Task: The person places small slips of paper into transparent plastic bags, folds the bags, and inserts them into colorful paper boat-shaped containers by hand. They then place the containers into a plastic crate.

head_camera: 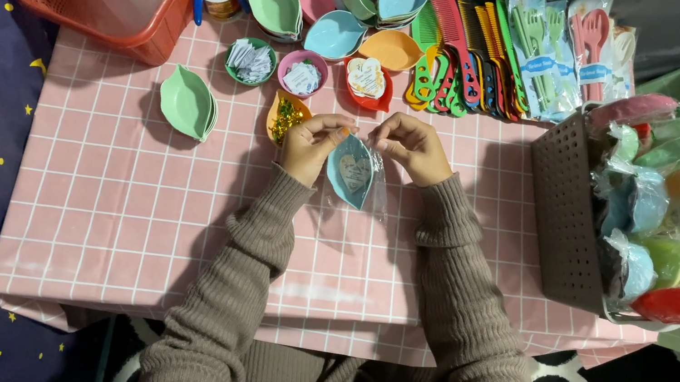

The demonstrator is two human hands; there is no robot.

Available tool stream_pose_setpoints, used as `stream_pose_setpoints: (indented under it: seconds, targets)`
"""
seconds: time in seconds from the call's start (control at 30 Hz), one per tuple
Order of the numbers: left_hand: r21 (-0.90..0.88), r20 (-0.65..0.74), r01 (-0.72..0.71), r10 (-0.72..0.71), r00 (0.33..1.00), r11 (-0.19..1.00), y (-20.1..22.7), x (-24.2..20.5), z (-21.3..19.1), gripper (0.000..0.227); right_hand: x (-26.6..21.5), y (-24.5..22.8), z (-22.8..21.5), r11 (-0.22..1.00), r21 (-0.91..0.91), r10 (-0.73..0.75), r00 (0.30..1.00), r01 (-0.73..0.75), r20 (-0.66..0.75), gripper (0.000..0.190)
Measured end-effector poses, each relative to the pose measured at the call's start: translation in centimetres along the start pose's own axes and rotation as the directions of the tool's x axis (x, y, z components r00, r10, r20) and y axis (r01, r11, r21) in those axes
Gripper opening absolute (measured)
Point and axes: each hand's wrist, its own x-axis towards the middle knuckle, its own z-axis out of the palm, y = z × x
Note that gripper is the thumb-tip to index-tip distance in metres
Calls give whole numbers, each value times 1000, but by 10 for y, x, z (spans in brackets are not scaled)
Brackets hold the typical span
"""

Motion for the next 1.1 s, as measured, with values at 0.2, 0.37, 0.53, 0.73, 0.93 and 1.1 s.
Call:
stream_pose_setpoints:
  seconds: [0.2,0.37,0.53,0.73,0.93,1.1]
  targets:
    - [-27,-20,-20,19,1000,999,3,0,-1,18,1,-8,4,999,45,10,1000,-10,-7,13]
    - [-173,15,65,-63,998,983,-15,1,-2,38,3,-1,-5,996,42,-79,994,82,-72,10]
    - [-102,57,157,-152,987,982,-32,3,-6,47,2,-9,-2,991,68,-101,983,112,-155,12]
    - [-45,27,172,-170,985,984,-27,3,-3,28,1,-20,5,996,22,-84,986,88,-142,19]
    - [-42,-56,203,-205,977,978,-35,0,-1,17,2,-20,15,980,-190,-86,989,61,-123,14]
    - [-9,-102,164,-164,981,986,-19,-3,3,8,1,-5,-4,965,-261,-91,979,42,-181,30]
